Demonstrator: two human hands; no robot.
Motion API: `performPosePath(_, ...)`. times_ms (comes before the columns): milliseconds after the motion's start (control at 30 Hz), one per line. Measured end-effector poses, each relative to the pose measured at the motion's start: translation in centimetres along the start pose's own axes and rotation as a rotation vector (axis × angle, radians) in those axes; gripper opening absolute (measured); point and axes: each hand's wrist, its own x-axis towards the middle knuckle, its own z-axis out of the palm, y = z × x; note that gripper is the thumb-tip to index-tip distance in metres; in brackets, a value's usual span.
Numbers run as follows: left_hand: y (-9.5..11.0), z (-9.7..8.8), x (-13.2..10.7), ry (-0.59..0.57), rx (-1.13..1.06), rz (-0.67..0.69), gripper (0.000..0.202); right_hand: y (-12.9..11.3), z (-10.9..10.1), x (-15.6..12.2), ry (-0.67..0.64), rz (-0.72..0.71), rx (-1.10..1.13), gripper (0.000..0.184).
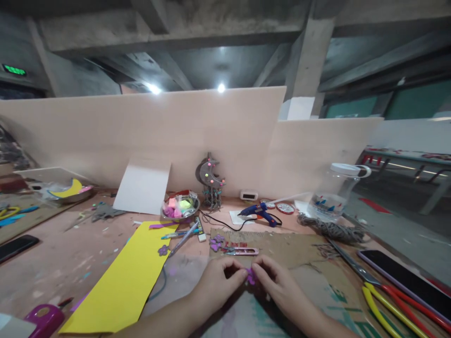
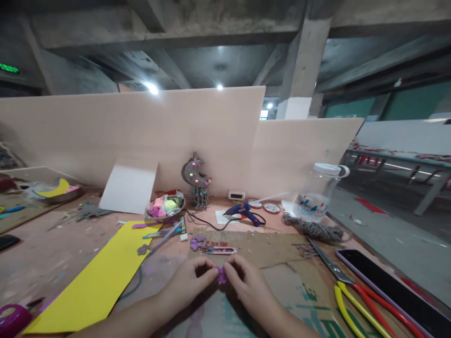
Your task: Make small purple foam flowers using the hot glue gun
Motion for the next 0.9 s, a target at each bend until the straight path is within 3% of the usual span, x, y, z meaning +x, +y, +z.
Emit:
performPosePath(267, -0.6, 0.3, 0.2, 0.009, -0.268, -0.115, 0.029, -0.2, -0.1, 0.0, -0.011, 0.019, 0.032, 0.033)
performPosePath(900, 0.3, -0.6, 0.0, -0.022, -0.050, -0.052, 0.021, 0.0, -0.2, 0.1, -0.066, 0.085, 0.068, 0.033)
